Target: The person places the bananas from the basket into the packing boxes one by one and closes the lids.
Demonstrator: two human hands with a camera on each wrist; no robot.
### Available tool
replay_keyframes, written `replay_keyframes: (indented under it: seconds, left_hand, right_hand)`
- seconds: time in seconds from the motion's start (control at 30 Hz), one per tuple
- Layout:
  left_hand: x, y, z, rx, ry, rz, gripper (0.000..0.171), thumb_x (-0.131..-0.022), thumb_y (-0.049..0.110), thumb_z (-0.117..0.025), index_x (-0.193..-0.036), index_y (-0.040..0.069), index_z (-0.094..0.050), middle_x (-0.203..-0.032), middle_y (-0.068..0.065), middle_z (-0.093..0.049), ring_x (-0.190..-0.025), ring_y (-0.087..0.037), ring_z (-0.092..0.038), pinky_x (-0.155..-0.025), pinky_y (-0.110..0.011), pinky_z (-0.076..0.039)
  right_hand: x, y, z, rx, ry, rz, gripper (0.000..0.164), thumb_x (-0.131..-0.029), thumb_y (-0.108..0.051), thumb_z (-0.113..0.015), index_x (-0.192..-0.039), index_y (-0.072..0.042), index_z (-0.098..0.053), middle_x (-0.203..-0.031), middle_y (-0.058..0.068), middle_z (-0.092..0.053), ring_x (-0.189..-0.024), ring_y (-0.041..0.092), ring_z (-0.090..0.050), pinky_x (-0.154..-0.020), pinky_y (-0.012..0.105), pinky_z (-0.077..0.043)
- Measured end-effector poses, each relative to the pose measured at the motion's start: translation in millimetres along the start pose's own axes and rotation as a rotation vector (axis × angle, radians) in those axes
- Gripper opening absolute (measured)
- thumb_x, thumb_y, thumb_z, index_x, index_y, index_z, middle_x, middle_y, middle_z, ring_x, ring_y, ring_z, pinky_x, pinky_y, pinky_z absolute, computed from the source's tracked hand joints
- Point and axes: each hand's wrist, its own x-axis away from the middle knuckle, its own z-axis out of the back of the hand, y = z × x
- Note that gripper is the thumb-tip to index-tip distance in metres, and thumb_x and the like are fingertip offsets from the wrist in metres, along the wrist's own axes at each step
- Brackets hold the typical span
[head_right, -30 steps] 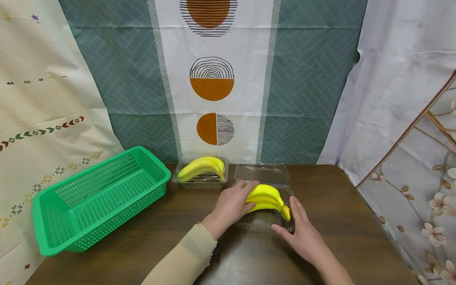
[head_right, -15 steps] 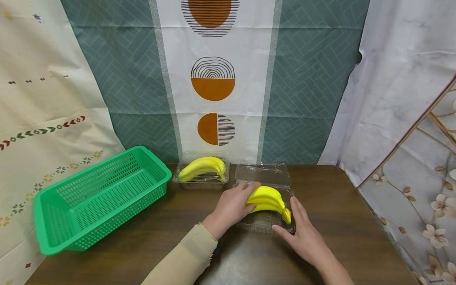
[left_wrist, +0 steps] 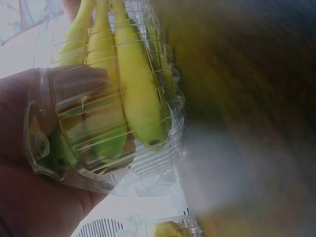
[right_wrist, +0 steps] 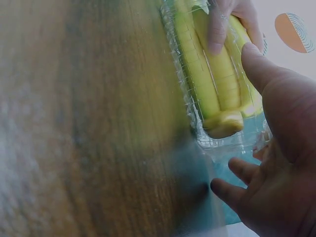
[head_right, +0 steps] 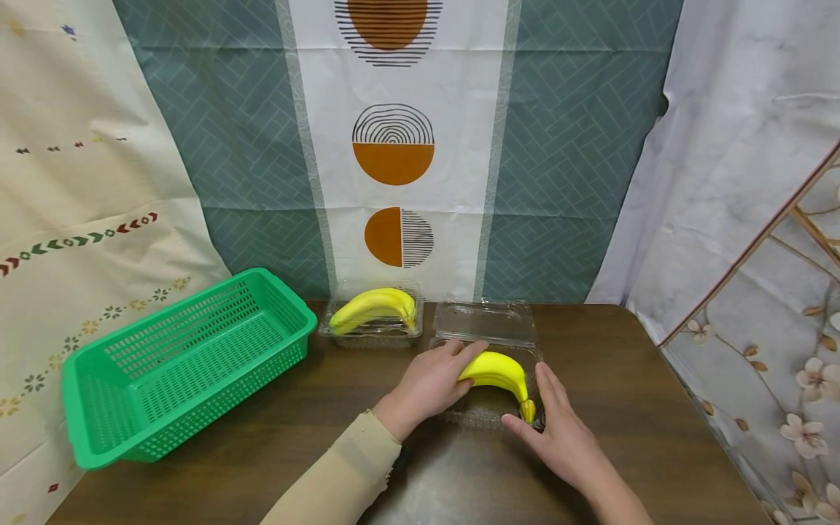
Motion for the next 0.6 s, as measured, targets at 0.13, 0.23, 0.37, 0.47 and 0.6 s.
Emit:
replay_keyframes:
  seconds: [0.13, 0.23, 0.37, 0.47, 0.6]
  left_hand:
    - [0.9, 0.3, 0.1, -0.001, -0.007, -0.010, 0.069, -0.105, 0.037, -0.080, -0.166, 0.026, -0.049, -0.117, -0.003, -0.065, -0.081, -0.014, -0.059, -0.073, -0.029, -0.055]
    - [1.0, -0.1, -0.6, -0.006, -0.008, -0.019, 0.069, -0.106, 0.040, -0.078, -0.166, 0.026, -0.048, -0.116, -0.003, -0.064, -0.081, -0.014, -0.059, -0.073, -0.030, -0.055]
    - [1.0, -0.5, -0.5, 0.006, -0.019, -0.023, 0.069, -0.107, 0.047, -0.073, -0.167, 0.026, -0.047, -0.117, -0.004, -0.064, -0.083, -0.014, -0.059, -0.074, -0.030, -0.054]
    - [1.3, -0.8, 0.7, 0.029, -0.027, -0.016, 0.068, -0.109, 0.053, -0.068, -0.168, 0.026, -0.047, -0.120, -0.003, -0.064, -0.084, -0.013, -0.057, -0.074, -0.030, -0.052]
    - [0.5, -1.3, 1.8, 0.077, -0.030, 0.000, 0.067, -0.110, 0.058, -0.061, -0.168, 0.025, -0.048, -0.121, -0.003, -0.063, -0.084, -0.012, -0.053, -0.072, -0.029, -0.048]
  right_hand:
    - [0.1, -0.2, 0.1, 0.000, -0.002, -0.002, 0.117, -0.104, -0.062, -0.071, -0.178, -0.011, 0.004, -0.181, 0.028, -0.005, -0.156, 0.062, -0.027, -0.108, 0.084, -0.038]
    - [0.1, -0.2, 0.2, 0.001, -0.007, -0.006, 0.117, -0.104, -0.062, -0.070, -0.178, -0.011, 0.005, -0.181, 0.028, -0.004, -0.156, 0.062, -0.026, -0.108, 0.084, -0.038]
    - [0.2, -0.6, 0.7, 0.002, -0.009, 0.000, 0.116, -0.105, -0.061, -0.070, -0.178, -0.010, 0.005, -0.181, 0.028, -0.004, -0.156, 0.063, -0.026, -0.107, 0.084, -0.038]
    - [0.2, -1.0, 1.1, 0.004, -0.010, 0.001, 0.116, -0.105, -0.061, -0.070, -0.177, -0.010, 0.005, -0.181, 0.028, -0.004, -0.156, 0.063, -0.027, -0.106, 0.084, -0.039]
    - [0.2, -0.9, 1.4, 0.012, -0.010, 0.003, 0.116, -0.105, -0.060, -0.070, -0.177, -0.009, 0.005, -0.181, 0.029, -0.004, -0.155, 0.064, -0.028, -0.105, 0.084, -0.041]
